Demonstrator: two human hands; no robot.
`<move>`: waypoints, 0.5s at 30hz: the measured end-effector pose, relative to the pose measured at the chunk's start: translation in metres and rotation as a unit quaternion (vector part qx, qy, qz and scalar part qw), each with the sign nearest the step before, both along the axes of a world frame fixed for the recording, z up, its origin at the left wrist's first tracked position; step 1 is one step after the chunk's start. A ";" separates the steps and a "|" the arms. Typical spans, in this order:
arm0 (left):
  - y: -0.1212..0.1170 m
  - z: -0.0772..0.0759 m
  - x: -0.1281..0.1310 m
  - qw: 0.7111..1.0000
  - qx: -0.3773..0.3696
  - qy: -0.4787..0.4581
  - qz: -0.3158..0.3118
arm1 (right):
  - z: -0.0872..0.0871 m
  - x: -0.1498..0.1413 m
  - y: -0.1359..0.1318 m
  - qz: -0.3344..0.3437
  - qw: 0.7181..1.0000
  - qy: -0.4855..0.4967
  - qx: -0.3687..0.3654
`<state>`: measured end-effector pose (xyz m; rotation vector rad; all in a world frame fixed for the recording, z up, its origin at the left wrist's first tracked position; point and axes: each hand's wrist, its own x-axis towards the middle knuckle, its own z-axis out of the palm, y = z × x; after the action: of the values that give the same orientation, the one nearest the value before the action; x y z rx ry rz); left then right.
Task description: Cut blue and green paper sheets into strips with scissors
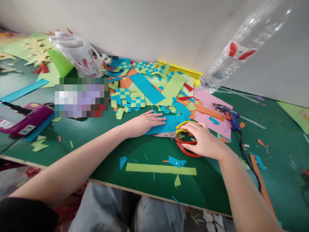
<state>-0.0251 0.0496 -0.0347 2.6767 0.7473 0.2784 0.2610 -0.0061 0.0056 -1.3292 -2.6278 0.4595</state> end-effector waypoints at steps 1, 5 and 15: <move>0.000 0.000 0.000 1.000 -0.002 -0.001 0.000 | 0.000 0.000 0.001 0.004 1.000 -0.001 -0.003; -0.001 0.002 0.000 1.000 -0.003 0.000 0.001 | 0.001 0.001 0.002 0.010 1.000 -0.003 -0.014; 0.000 0.001 0.001 1.000 0.004 0.016 0.000 | 0.000 -0.007 -0.004 0.010 1.000 -0.002 0.012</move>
<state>-0.0244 0.0493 -0.0334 2.6943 0.7581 0.2409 0.2536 -0.0097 0.0055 -1.2975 -2.6435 0.4274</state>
